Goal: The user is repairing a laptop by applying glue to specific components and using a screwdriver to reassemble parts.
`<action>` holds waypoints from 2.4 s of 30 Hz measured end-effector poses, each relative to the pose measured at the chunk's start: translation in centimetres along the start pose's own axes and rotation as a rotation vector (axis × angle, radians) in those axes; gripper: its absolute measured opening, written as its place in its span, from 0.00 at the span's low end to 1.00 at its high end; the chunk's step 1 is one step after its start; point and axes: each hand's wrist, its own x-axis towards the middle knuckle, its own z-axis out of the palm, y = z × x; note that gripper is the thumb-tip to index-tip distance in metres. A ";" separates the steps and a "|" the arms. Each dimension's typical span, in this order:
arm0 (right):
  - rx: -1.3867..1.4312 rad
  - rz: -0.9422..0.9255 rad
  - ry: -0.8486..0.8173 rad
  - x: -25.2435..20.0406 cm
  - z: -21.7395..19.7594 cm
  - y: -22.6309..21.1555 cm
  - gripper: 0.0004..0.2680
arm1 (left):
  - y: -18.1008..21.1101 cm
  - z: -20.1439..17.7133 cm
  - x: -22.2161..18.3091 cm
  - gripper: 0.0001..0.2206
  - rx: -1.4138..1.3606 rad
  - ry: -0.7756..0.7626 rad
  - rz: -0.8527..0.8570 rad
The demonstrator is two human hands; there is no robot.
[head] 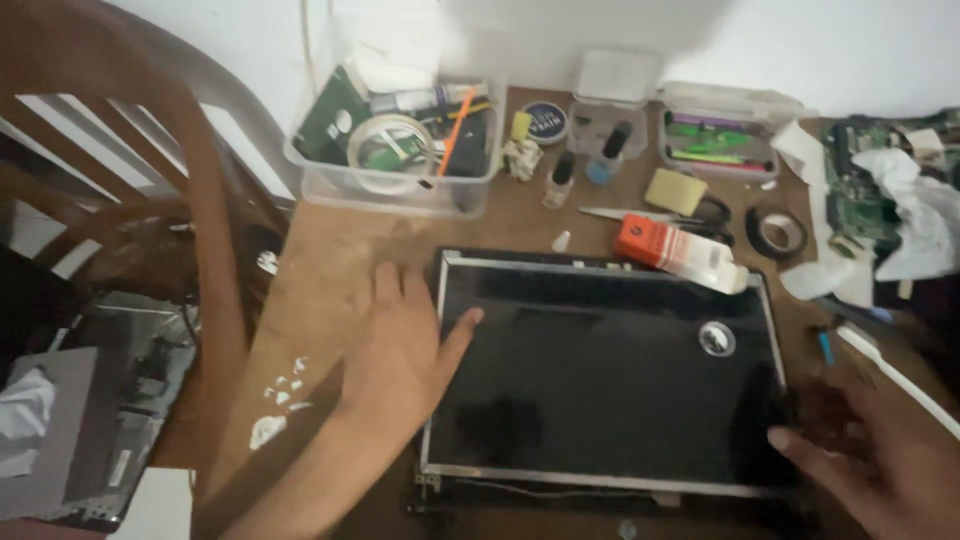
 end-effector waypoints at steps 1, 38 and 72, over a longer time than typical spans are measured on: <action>-0.190 0.154 -0.039 0.6 -0.4 -2.6 0.27 | 0.1 -0.2 0.1 0.29 -0.034 -0.046 -0.031; 0.194 0.303 0.049 -5.5 -1.0 -2.2 0.15 | 1.8 -0.8 1.3 0.39 0.019 -0.513 -0.320; 0.394 0.292 -0.057 -5.8 -3.1 0.8 0.11 | -2.9 1.3 0.5 0.52 -0.071 -0.633 -0.085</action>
